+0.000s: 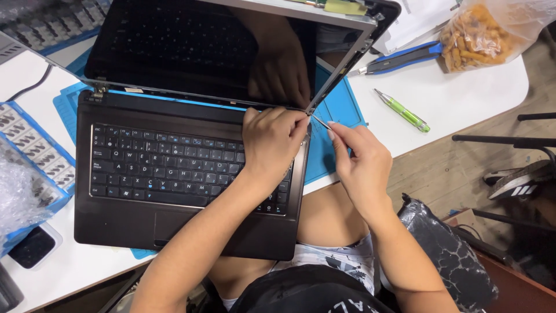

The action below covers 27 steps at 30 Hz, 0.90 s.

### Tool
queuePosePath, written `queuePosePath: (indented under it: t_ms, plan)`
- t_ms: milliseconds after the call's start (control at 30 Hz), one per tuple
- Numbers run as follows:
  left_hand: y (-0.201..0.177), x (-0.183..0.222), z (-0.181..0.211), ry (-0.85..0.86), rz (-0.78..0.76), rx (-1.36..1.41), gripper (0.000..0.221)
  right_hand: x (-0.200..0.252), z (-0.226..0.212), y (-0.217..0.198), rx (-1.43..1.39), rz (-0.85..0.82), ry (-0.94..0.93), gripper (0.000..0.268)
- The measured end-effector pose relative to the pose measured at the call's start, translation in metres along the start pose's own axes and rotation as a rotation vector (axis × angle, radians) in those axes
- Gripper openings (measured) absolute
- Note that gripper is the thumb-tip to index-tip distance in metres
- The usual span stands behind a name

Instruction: Fastening screws on a laptop hinge using a precision screwdriver at a repair bench.

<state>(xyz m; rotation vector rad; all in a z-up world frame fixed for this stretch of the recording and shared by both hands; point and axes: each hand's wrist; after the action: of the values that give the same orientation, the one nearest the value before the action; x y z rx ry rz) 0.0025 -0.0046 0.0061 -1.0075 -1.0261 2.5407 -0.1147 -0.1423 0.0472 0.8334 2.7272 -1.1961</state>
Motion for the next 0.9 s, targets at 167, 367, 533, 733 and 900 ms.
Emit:
queuePosePath:
  t_ms: [167,367,533,733,900]
  plan:
    - [-0.002,-0.002,-0.001,0.021,0.028,-0.028,0.010,-0.005,-0.001,-0.003,0.030,-0.022,-0.007,0.007]
    - [-0.007,-0.007,-0.003,0.082,0.055,-0.066,0.014,-0.011,-0.006,-0.010,0.043,-0.070,0.019,0.008]
    - [-0.013,-0.010,-0.005,0.202,0.052,-0.167,0.018,-0.011,-0.005,-0.013,0.051,-0.093,0.014,0.009]
    - [-0.015,-0.013,-0.003,0.296,0.092,-0.278,0.023,-0.007,0.001,-0.011,0.058,-0.092,-0.005,0.009]
    - [-0.017,-0.016,-0.002,0.367,0.093,-0.320,0.024,-0.008,0.003,-0.011,0.076,-0.087,-0.001,0.008]
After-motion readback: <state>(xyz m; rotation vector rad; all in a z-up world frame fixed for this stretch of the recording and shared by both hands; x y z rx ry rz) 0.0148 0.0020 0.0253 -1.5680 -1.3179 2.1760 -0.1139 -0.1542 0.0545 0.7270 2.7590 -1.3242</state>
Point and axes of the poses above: each hand's wrist, its own x-axis away from the middle knuckle, its own y-axis out of the palm, z = x × y, and after that the axes turned 6 degrees about -x, right-handed
